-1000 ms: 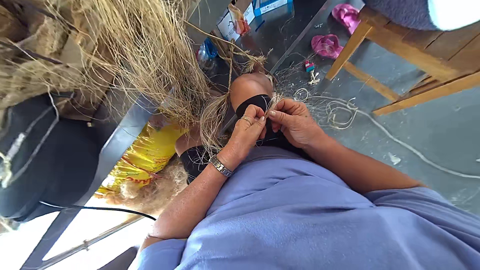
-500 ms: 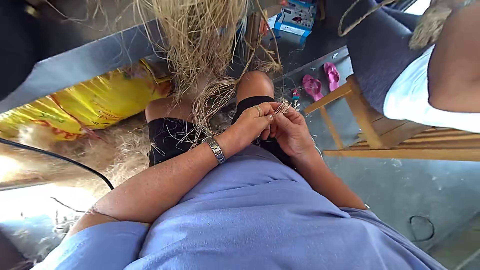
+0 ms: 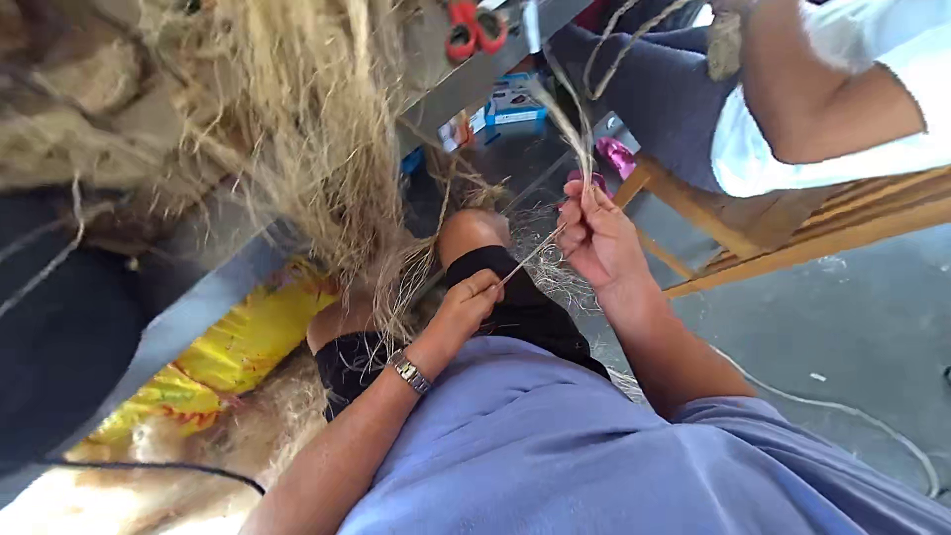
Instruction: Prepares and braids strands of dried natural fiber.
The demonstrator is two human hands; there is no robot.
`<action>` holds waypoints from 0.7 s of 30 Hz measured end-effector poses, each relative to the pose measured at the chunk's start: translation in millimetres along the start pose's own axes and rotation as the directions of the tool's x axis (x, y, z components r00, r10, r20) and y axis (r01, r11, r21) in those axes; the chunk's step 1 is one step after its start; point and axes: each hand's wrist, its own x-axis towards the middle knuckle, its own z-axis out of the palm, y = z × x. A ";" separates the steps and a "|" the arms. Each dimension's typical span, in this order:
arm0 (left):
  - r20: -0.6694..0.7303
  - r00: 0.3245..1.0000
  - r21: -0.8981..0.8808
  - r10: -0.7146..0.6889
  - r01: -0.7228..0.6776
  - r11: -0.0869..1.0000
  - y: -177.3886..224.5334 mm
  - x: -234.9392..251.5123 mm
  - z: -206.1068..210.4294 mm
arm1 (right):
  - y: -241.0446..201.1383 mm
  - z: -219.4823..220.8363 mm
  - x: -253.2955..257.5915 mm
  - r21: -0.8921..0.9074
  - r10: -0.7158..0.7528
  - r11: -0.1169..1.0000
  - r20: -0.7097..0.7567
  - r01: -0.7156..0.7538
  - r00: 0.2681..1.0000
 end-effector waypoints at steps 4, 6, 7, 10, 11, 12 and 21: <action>-0.078 0.997 -0.101 -0.001 -0.007 0.995 -13.5 8.8 2.2 | -26.4 -45.4 10.8 0.135 -0.122 0.979 -0.197 0.150 0.973; -0.074 0.997 -0.117 -0.003 -0.005 0.993 -13.9 12.1 3.9 | -31.0 -61.1 8.4 0.138 -0.136 0.974 -0.268 0.178 0.954; -0.073 0.997 -0.113 -0.007 -0.001 0.994 -13.1 13.3 4.7 | -32.3 -67.3 7.2 0.139 -0.129 0.974 -0.303 0.178 0.944; -0.066 0.998 -0.097 -0.021 0.014 0.995 -11.7 15.4 5.4 | -30.2 -90.2 8.9 0.123 -0.092 0.981 -0.392 0.151 0.915; -0.060 0.998 -0.091 -0.023 0.017 0.996 -12.0 16.3 6.2 | -27.7 -99.5 10.4 0.113 -0.075 0.984 -0.420 0.134 0.905; -0.055 0.998 -0.079 -0.027 0.023 0.997 -12.1 17.1 7.1 | -24.4 -107.9 11.8 0.101 -0.057 0.988 -0.455 0.115 0.889; -0.222 0.970 -0.034 -0.100 0.094 0.995 11.4 17.3 4.0 | -9.7 -113.1 -2.3 -0.527 -0.366 0.846 -0.466 0.080 0.806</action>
